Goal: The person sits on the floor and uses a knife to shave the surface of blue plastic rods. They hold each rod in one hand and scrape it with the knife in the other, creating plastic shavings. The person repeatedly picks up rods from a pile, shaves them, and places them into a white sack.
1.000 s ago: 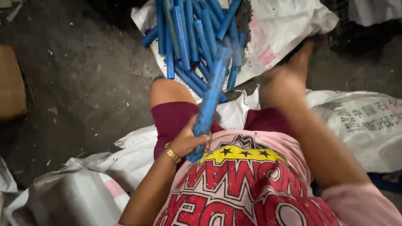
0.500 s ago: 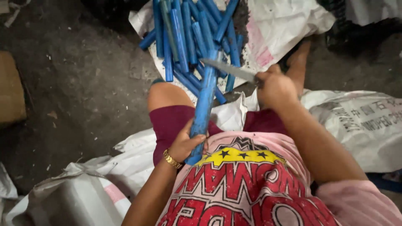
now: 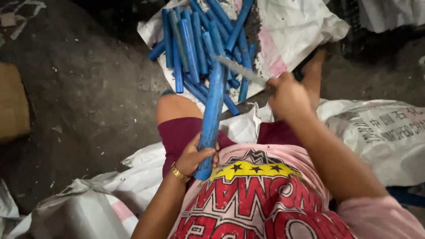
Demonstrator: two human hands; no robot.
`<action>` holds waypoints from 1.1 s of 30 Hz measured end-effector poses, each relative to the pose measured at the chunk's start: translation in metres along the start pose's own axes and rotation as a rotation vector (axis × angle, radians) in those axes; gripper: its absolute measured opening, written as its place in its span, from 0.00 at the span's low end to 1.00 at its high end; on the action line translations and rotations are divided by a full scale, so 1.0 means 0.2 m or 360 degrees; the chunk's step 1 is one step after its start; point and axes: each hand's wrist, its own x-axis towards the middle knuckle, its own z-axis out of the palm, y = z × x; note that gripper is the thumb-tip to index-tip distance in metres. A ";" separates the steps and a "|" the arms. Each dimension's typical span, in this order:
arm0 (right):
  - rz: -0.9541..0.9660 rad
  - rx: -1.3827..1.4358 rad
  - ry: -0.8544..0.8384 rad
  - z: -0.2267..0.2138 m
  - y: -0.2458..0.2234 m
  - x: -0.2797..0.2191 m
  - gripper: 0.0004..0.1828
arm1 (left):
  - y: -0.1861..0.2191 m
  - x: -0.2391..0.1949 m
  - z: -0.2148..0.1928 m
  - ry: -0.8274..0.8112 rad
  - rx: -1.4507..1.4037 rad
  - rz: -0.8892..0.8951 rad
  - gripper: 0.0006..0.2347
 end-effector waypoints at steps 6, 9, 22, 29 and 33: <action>-0.0786 -0.0011 -0.0301 0.07 -0.15 -0.22 0.27 | 0.09 -0.06 0.10 -0.0122 0.0139 -0.0072 0.08; -0.0410 0.0052 -0.0114 0.16 0.19 0.02 0.26 | 0.11 -0.08 0.15 -0.0198 0.0020 0.0010 0.21; -0.0590 -0.0027 -0.0231 0.11 -0.06 -0.25 0.18 | 0.08 -0.10 0.12 0.0236 0.0606 0.0014 0.23; -0.0175 -0.0570 -0.0178 -0.45 -0.21 -0.21 0.09 | 0.26 -0.05 0.29 0.0064 0.0936 -0.0164 0.34; -0.0734 -0.0149 -0.0183 0.07 -0.17 -0.44 0.20 | 0.24 -0.09 0.34 0.0169 0.0667 -0.0047 0.16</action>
